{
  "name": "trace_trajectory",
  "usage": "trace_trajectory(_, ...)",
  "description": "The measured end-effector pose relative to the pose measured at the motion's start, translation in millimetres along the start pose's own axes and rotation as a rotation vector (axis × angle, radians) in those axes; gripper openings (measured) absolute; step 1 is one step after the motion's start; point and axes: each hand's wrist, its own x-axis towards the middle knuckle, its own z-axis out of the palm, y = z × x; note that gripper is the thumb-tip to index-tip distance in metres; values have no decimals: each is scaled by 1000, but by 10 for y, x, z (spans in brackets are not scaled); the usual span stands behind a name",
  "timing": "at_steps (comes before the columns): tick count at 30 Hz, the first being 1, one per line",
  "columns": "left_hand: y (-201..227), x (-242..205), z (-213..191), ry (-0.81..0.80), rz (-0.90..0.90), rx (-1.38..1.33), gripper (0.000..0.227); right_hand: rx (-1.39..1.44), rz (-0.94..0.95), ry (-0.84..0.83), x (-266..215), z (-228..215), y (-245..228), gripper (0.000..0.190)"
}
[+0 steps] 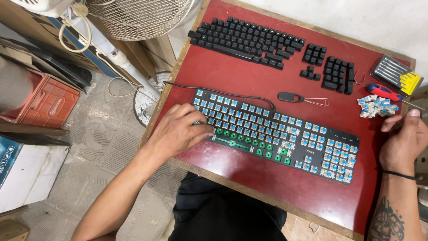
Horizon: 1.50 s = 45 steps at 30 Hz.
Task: The person installs blue mechanical switches into a black keyboard PCB, picking each switch from a pile and pressing it into place one by one. The person works across the keyboard, gradually filling empty switch sockets.
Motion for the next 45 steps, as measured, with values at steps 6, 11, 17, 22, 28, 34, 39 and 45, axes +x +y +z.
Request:
trace_trajectory(6, -4, 22, 14, -22, 3, 45, 7, 55, 59, 21, 46, -28, 157, 56)
trace_trajectory(11, -5, 87, 14, -69, 12, 50, 11, 38, 54, 11, 32, -35, 126, 58)
trace_trajectory(17, -6, 57, -1, -80, 19, 74, 16, 43, 70, 10, 49, -30, 160, 58)
trace_trajectory(22, 37, -54, -13, 18, -15, -1, 33, 26, 97, 18, 36, -10, 94, 58)
trace_trajectory(28, 65, -170, 32, -42, -37, 73, 47, 5, 92, 18, 18, 7, 21, 58)
trace_trajectory(34, 52, -185, 33, -58, -63, 64, 55, 44, 89, 19, 32, -19, 114, 59)
trace_trajectory(39, 52, -160, -13, -55, -3, 110, 53, 55, 25, 21, 16, 5, 2, 58)
trace_trajectory(45, 95, 91, -84, -53, -14, 49, 55, 60, 9, 64, 26, 69, -86, 57)
